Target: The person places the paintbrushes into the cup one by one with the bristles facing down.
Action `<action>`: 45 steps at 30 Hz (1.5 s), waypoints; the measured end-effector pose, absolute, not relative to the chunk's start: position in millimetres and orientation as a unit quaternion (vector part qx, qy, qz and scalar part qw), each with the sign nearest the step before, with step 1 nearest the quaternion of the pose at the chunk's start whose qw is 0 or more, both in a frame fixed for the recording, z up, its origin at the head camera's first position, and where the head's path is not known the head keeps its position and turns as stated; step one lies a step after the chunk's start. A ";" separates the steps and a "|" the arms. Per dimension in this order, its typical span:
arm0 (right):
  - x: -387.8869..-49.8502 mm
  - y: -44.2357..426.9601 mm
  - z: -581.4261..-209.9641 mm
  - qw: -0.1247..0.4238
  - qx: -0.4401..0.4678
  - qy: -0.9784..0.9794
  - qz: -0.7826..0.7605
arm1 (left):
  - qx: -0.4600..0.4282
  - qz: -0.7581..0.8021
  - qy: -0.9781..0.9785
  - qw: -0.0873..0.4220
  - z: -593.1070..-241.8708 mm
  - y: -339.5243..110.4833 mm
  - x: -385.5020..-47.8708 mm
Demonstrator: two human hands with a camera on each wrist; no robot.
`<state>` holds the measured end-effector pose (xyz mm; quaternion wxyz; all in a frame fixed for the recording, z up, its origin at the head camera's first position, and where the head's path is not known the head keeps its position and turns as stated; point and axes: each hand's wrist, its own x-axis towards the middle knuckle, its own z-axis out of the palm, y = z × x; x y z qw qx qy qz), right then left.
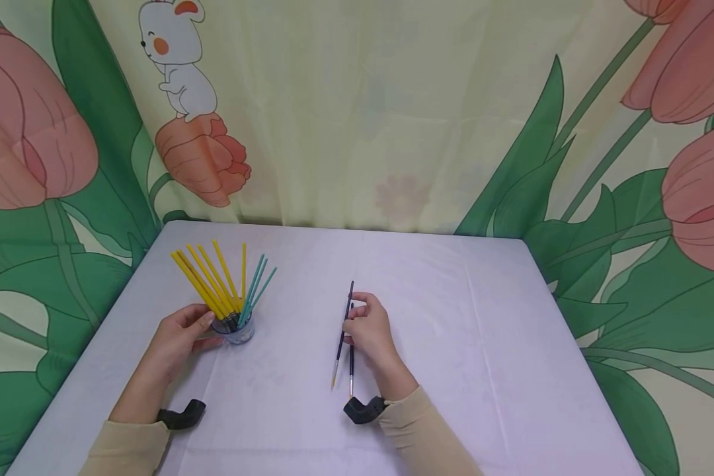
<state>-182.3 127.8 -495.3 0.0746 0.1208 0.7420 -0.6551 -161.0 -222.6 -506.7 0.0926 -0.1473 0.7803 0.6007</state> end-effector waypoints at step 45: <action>-180.1 21.5 -465.8 -0.062 0.004 0.576 -0.815 | -0.141 0.598 0.783 0.093 -505.0 -222.6 -160.5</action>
